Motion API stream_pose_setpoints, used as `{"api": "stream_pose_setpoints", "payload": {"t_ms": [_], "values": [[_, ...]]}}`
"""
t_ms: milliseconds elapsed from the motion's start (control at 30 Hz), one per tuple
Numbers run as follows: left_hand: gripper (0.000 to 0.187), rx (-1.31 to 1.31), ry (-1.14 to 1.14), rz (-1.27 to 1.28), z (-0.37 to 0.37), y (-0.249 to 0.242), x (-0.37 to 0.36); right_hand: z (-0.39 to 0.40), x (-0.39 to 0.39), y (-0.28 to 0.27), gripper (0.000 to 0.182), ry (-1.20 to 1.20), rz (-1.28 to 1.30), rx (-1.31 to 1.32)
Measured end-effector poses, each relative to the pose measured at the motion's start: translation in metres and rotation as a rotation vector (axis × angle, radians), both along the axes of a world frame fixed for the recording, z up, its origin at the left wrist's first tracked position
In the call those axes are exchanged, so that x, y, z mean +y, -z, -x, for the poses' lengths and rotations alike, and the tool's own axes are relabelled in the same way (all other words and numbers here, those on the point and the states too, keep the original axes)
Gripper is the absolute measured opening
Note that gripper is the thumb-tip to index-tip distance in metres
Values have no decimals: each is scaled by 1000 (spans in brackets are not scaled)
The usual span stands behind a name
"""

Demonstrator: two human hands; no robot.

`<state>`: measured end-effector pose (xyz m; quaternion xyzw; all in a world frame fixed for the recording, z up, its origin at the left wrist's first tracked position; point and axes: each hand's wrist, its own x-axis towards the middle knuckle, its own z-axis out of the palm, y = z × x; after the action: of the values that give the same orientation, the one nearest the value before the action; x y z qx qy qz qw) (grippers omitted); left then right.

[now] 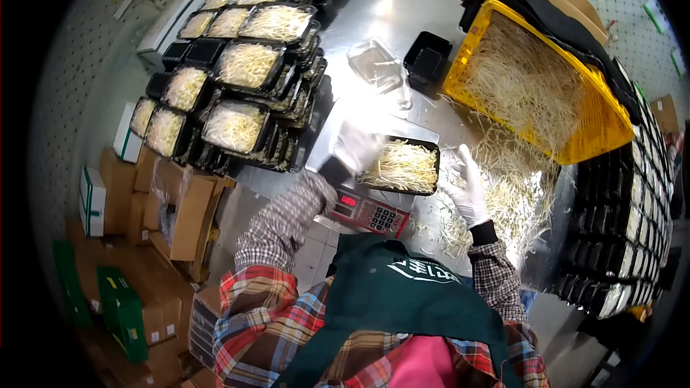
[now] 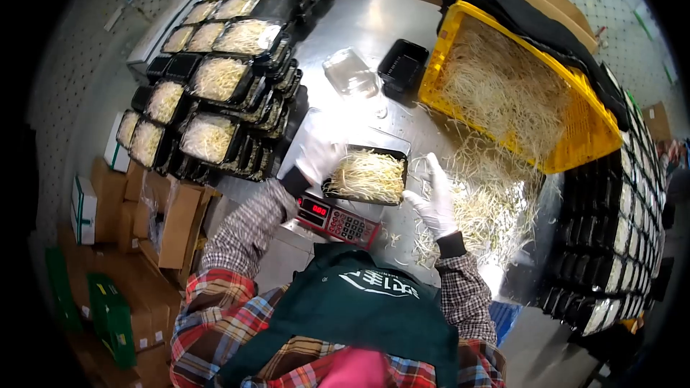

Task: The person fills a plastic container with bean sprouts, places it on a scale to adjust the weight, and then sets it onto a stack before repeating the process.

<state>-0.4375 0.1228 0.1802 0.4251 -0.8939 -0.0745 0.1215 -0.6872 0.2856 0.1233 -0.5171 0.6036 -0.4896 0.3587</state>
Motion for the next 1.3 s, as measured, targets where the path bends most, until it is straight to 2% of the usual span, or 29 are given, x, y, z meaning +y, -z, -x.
{"api": "stream_pose_setpoints", "payload": {"t_ms": [33,67,133,200,267,333,367,467,600,633,733,767,800,867,933,967,1000,1067,1100,1133,1200,1267,1300], "values": [[44,-122,-45,-43,-2,-6,-26,10,10,17,88,83,-68,-64],[47,-350,-9,26,1,-23,-55,16,19,29,81,173,-135,-129],[58,184,-439,-515,0,24,-131,20,36,29,55,287,-198,-283],[65,149,-529,-373,-7,94,-204,18,53,21,40,337,-249,-165],[67,233,-612,-427,-7,140,-250,3,63,5,26,358,-247,-119],[71,196,-741,-588,8,148,-266,-10,68,-5,23,335,-273,-179],[77,300,-788,-727,0,212,-306,-15,68,-9,23,330,-274,-123],[56,366,-872,-809,0,254,-318,-24,69,-15,22,307,-259,16],[40,238,-845,-661,1,237,-297,-28,61,-8,24,386,-132,18],[36,237,-852,-630,1,232,-296,-28,53,-16,29,385,-123,61],[36,381,-963,-532,11,201,-289,-24,-11,-60,44,62,82,386],[39,437,-944,-406,20,182,-287,-31,-33,-64,57,-29,121,438],[42,458,-823,-248,29,157,-278,-41,-55,-67,71,-123,161,490],[36,673,-739,-177,40,116,-255,-68,-91,-57,87,-215,119,511],[27,1017,-514,-337,47,73,-225,-95,-119,-20,97,-287,21,582],[27,1013,-420,-359,42,47,-208,-102,-131,-10,93,-353,-24,621],[27,1005,-327,-381,36,22,-190,-112,-138,-19,76,-319,-116,619],[25,1134,-265,-416,23,-21,-153,-119,-140,0,53,-199,104,573],[25,1137,-258,-402,11,-37,-135,-122,-142,-1,38,-151,121,330],[25,1140,-251,-385,-1,-51,-119,-120,-137,-33,29,-142,-56,25],[24,1235,-234,-399,-23,-64,-90,-114,-133,-33,28,-197,-109,-308],[25,1217,-236,-397,-46,-68,-69,-101,-114,-63,27,-191,-103,-538],[27,1221,-273,-425,-55,-74,-57,-90,-106,-62,27,-199,-97,-565]]}}
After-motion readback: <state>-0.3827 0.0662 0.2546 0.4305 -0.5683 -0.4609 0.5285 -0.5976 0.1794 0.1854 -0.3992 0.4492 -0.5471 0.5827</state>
